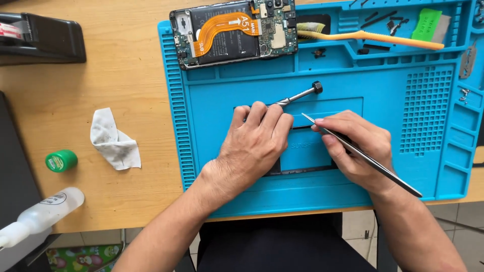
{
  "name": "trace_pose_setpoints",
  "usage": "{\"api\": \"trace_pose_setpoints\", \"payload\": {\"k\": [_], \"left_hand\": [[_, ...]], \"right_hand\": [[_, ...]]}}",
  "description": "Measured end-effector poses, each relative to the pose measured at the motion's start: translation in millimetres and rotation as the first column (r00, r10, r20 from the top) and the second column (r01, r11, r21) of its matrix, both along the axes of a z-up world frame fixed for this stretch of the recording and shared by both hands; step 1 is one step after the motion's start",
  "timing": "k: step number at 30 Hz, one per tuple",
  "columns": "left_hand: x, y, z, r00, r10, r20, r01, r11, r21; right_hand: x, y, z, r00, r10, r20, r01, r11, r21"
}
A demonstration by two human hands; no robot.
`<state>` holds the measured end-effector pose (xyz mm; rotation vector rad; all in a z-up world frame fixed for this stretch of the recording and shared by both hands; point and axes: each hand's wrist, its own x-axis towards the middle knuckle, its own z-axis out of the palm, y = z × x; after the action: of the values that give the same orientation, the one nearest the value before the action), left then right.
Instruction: The person is cleaning a mobile phone frame by scraping off adhesive with tweezers and brushing away debris.
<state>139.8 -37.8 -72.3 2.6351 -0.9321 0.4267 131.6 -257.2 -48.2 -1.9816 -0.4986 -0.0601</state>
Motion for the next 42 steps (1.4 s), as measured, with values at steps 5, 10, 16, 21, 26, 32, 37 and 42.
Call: {"api": "trace_pose_setpoints", "payload": {"k": [5,10,16,21,26,32,37,42], "left_hand": [[-0.4,0.0,2.6,1.0,0.006,0.005,-0.006,1.0,0.015],[-3.4,4.3,13.1,1.0,0.025,-0.014,-0.025,0.999,0.021],[-5.5,22.8,27.7,0.998,0.067,-0.018,-0.065,0.994,0.082],[-1.6,20.0,23.5,0.996,0.064,0.064,-0.068,0.995,0.067],[0.5,22.5,24.0,0.996,0.018,0.084,-0.029,0.992,0.123],[0.4,23.0,24.6,0.998,-0.013,0.063,0.004,0.992,0.129],[-2.5,25.8,26.2,1.0,-0.016,0.024,0.013,0.992,0.123],[-7.4,40.2,30.3,0.999,0.03,0.009,-0.031,0.986,0.162]], "right_hand": [[2.7,3.2,3.8,1.0,0.001,0.017,-0.001,1.0,0.013],[-2.4,-0.7,1.7,0.999,0.022,0.032,-0.023,1.0,0.009],[-10.7,-4.3,1.0,0.983,0.034,0.18,-0.023,0.998,-0.062],[-5.8,-4.4,-1.9,0.963,0.108,0.248,-0.048,0.97,-0.237],[-2.5,-5.0,-5.7,0.951,0.167,0.26,-0.075,0.941,-0.331],[-1.4,-4.1,-7.7,0.942,0.206,0.265,-0.102,0.927,-0.36],[-2.6,-4.9,-10.2,0.94,0.22,0.262,-0.103,0.911,-0.399],[-2.1,-5.2,-13.1,0.932,0.238,0.274,-0.101,0.894,-0.436]]}}
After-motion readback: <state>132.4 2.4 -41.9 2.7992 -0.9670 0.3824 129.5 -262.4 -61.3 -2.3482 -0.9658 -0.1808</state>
